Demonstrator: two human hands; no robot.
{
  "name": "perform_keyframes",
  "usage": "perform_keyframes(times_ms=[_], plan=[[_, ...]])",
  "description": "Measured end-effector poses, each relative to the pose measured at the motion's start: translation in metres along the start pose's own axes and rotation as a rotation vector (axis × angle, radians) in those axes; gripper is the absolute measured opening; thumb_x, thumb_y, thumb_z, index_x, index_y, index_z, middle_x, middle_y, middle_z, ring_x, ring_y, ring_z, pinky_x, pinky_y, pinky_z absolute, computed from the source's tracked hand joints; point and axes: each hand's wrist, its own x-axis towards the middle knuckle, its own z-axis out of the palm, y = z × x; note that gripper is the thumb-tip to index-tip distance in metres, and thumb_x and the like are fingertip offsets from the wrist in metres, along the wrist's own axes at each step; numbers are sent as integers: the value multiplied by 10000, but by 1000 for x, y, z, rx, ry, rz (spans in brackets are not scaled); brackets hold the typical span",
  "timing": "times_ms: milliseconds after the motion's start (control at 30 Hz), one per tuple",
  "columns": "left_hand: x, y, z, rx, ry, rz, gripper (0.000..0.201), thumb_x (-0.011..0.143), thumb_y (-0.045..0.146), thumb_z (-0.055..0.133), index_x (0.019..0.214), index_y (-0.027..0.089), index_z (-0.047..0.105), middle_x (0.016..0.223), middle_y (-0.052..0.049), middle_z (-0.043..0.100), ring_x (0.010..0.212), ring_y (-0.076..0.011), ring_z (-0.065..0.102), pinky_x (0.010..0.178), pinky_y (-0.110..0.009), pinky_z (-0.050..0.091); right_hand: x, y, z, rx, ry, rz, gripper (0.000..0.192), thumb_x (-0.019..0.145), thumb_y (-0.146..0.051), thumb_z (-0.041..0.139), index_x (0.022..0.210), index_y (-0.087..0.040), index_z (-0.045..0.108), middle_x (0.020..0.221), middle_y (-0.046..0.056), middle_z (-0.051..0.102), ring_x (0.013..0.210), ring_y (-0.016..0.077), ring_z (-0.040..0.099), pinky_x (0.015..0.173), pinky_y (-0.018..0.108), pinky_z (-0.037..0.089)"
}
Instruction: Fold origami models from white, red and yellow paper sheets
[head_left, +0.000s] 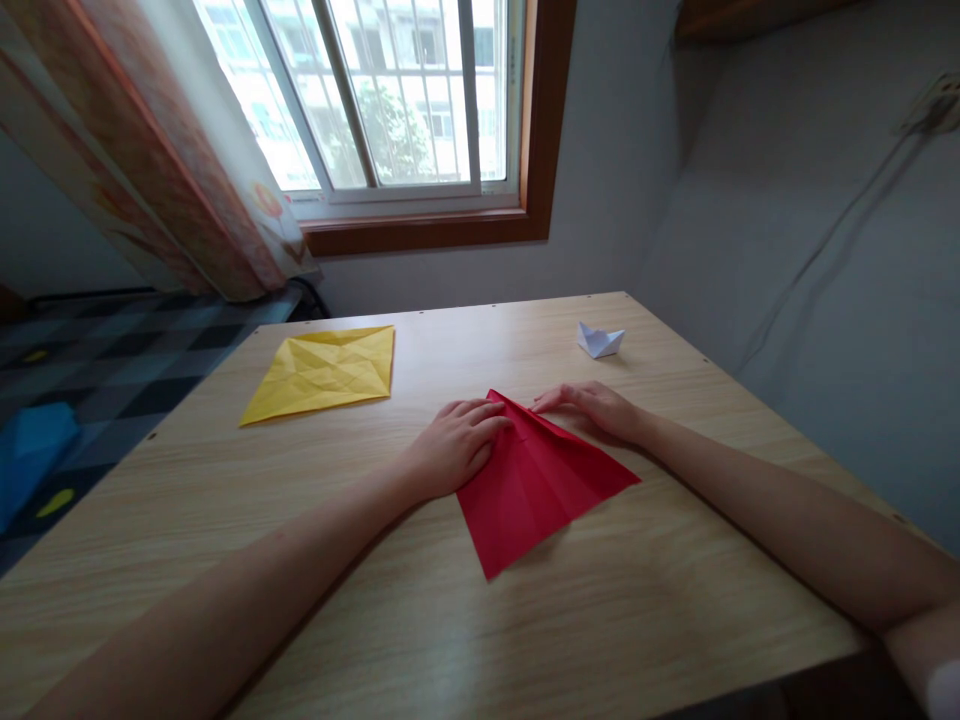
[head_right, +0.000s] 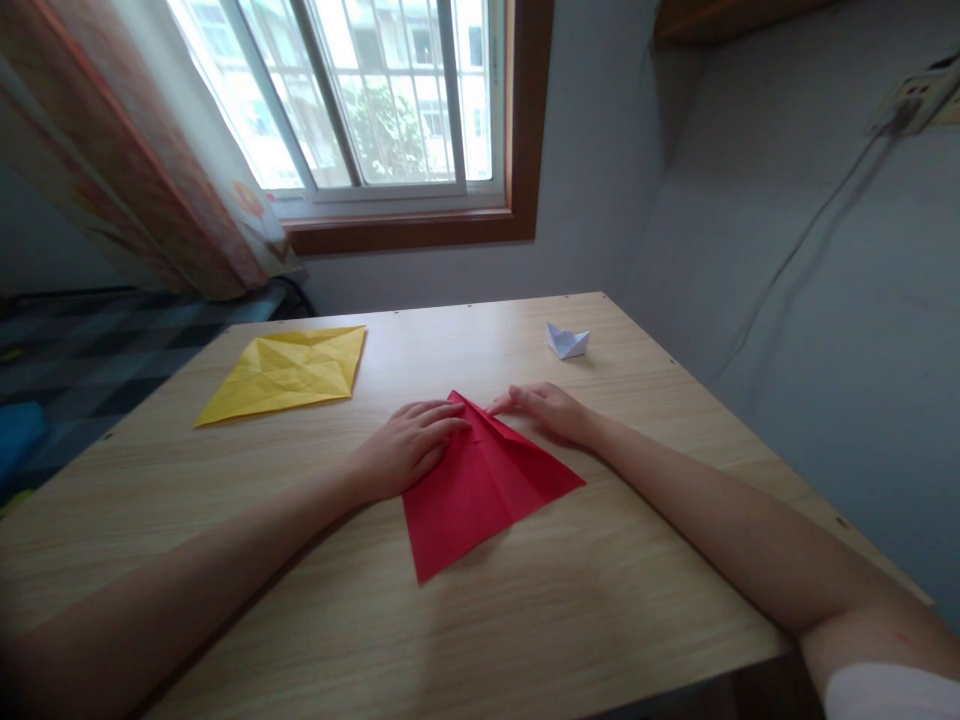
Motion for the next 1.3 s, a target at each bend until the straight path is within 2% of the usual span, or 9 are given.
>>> perform_keyframes(times_ms=[233, 500, 733, 867, 1067, 1300], plan=[[1, 2, 0, -2, 16, -9, 340, 956, 227, 423, 1247, 229, 599, 1387, -90, 558, 1292, -257, 480, 1086, -457, 371, 0, 0, 0, -133, -32, -59, 564, 949, -624, 418, 969, -194, 782, 1087, 89, 749, 1131, 247, 635, 1070, 421, 409], [-1, 3, 2, 61, 15, -39, 353, 950, 223, 433, 1273, 200, 576, 1467, -150, 436, 1303, -295, 454, 1091, -482, 369, 0, 0, -1, -232, -76, -124, 534, 977, -580, 391, 1015, -208, 772, 1100, 84, 749, 1145, 235, 626, 1053, 413, 424], [0, 2, 3, 13, 18, -22, 340, 965, 229, 408, 1271, 213, 555, 1447, -100, 503, 1339, -272, 420, 1116, -480, 346, 0, -1, -2, -296, -117, -147, 560, 973, -603, 367, 1011, -220, 774, 1129, 79, 744, 1175, 238, 610, 1065, 430, 411], [0, 1, 3, -9, 21, -27, 332, 967, 231, 406, 1268, 189, 542, 1440, -105, 517, 1324, -256, 440, 1123, -461, 349, 0, -4, -1, -324, -122, -135, 587, 963, -633, 356, 981, -227, 780, 1114, 75, 749, 1170, 239, 612, 1064, 430, 408], [-1, -1, 6, -29, 44, -32, 376, 982, 260, 391, 1332, 191, 510, 1429, -98, 533, 1324, -249, 442, 1123, -462, 356, 0, -5, 1, -336, -119, -142, 597, 951, -655, 359, 951, -238, 786, 1076, 65, 762, 1142, 243, 623, 1059, 439, 407], [0, -1, 5, -10, 6, -42, 458, 980, 251, 397, 1432, 217, 464, 1475, -104, 487, 1340, -266, 431, 1129, -484, 340, 0, -4, 1, -357, -114, -151, 602, 957, -649, 345, 939, -243, 788, 1069, 62, 764, 1130, 239, 626, 1052, 431, 412]])
